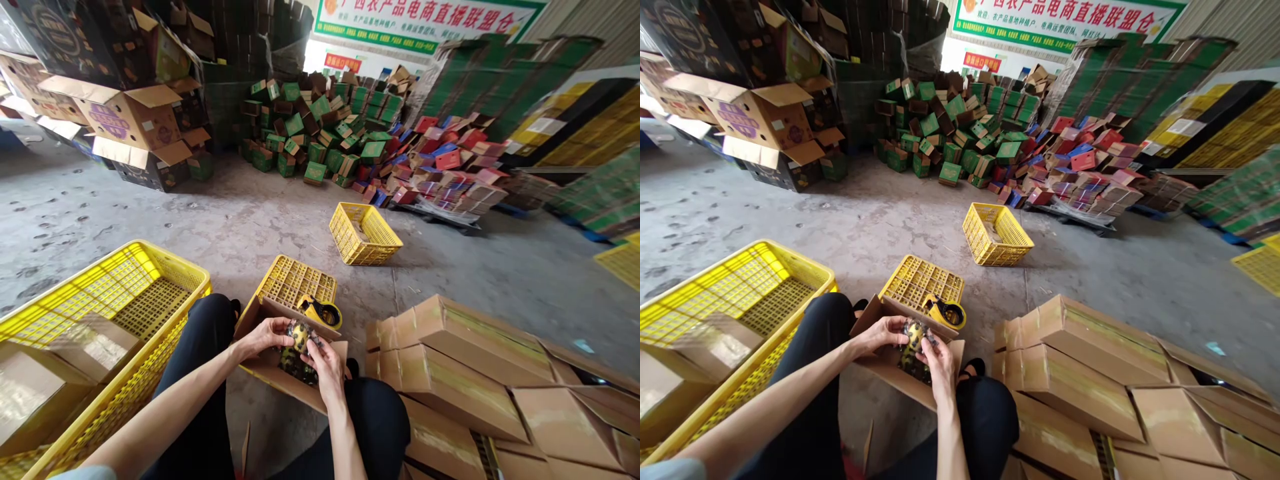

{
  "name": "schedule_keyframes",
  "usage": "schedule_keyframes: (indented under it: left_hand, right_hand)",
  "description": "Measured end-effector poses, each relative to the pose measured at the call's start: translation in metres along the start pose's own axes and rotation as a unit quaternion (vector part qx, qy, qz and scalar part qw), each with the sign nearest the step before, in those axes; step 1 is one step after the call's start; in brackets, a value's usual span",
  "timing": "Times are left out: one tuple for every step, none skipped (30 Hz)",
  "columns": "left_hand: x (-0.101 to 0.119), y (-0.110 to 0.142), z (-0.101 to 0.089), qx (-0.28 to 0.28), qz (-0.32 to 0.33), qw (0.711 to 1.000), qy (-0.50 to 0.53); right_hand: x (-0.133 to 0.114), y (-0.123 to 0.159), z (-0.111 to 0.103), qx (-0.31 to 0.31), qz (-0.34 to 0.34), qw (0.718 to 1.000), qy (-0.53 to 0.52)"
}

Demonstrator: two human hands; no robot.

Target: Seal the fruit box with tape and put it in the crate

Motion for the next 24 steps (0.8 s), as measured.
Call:
schedule_keyframes:
  left_hand:
    - [0.002,0.001,0.002,-0.012,0.005,1.000,-0.001]
    - [0.004,0.003,0.006,-0.029,0.006,1.000,-0.002]
    - [0.005,0.005,0.009,-0.047,0.005,0.999,-0.004]
    - [0.005,0.006,0.012,-0.064,0.001,0.998,-0.005]
    - [0.005,0.008,0.015,-0.076,-0.005,0.997,-0.002]
    - [0.005,0.009,0.016,-0.083,-0.010,0.997,0.004]
    - [0.004,0.009,0.016,-0.086,-0.013,0.996,0.013]
    - [0.003,0.009,0.016,-0.086,-0.013,0.996,0.022]
    - [0.002,0.009,0.015,-0.085,-0.013,0.996,0.030]
    - [0.001,0.008,0.014,-0.081,-0.012,0.996,0.033]
    - [0.000,0.007,0.012,-0.075,-0.011,0.997,0.032]
    - [-0.001,0.006,0.010,-0.067,-0.012,0.997,0.029]
    - [-0.003,0.005,0.008,-0.056,-0.017,0.998,0.025]
    - [-0.004,0.004,0.005,-0.043,-0.023,0.999,0.020]
    - [-0.006,0.004,0.003,-0.032,-0.031,0.999,0.016]
    - [-0.007,0.003,0.002,-0.024,-0.039,0.999,0.014]
    - [-0.009,0.003,0.001,-0.020,-0.046,0.999,0.013]
    - [-0.010,0.003,0.001,-0.021,-0.050,0.998,0.013]
    - [-0.010,0.003,0.002,-0.024,-0.052,0.998,0.012]
    - [-0.011,0.003,0.003,-0.026,-0.052,0.998,0.012]
    - [-0.011,0.003,0.003,-0.025,-0.052,0.998,0.012]
    - [-0.011,0.003,0.003,-0.019,-0.051,0.998,0.012]
    - [-0.012,0.003,0.003,-0.012,-0.052,0.998,0.013]
    - [-0.012,0.003,0.003,-0.005,-0.054,0.998,0.015]
  right_hand:
    - [0.001,-0.001,0.000,-0.002,0.003,1.000,0.002]
    - [0.001,-0.001,0.000,-0.006,0.006,1.000,0.006]
    - [0.002,-0.002,0.000,-0.012,0.008,1.000,0.008]
    - [0.003,-0.002,0.000,-0.019,0.010,1.000,0.010]
    - [0.005,-0.003,0.001,-0.024,0.010,1.000,0.011]
    - [0.006,-0.004,0.001,-0.028,0.011,0.999,0.011]
    - [0.007,-0.004,0.001,-0.031,0.011,0.999,0.012]
    - [0.008,-0.004,0.001,-0.034,0.010,0.999,0.016]
    - [0.007,-0.005,0.001,-0.035,0.005,0.999,0.024]
    - [0.005,-0.005,0.001,-0.035,-0.007,0.999,0.039]
    - [0.002,-0.006,0.000,-0.036,-0.025,0.997,0.059]
    - [-0.002,-0.007,0.000,-0.034,-0.047,0.995,0.080]
    - [-0.006,-0.007,-0.001,-0.033,-0.069,0.992,0.096]
    - [-0.010,-0.006,0.000,-0.037,-0.085,0.990,0.106]
    - [-0.013,-0.005,0.002,-0.044,-0.096,0.989,0.106]
    - [-0.016,-0.004,0.004,-0.055,-0.100,0.989,0.099]
    - [-0.018,-0.002,0.007,-0.070,-0.099,0.989,0.087]
    - [-0.019,0.000,0.010,-0.086,-0.095,0.989,0.073]
    - [-0.020,0.002,0.013,-0.099,-0.090,0.989,0.060]
    - [-0.021,0.004,0.015,-0.110,-0.084,0.989,0.048]
    - [-0.021,0.006,0.016,-0.117,-0.078,0.989,0.040]
    - [-0.022,0.007,0.016,-0.122,-0.070,0.989,0.033]
    - [-0.023,0.008,0.016,-0.124,-0.064,0.990,0.026]
    - [-0.024,0.008,0.015,-0.124,-0.059,0.990,0.021]
Point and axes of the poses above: each hand's wrist, its own y-axis away from the middle knuckle, its own z-axis out of the palm, x = y × z, the point moved 6 cm from there along -y, towards the middle knuckle, and after that the axes turned 12 degrees about -z, right-handed, at the moved point
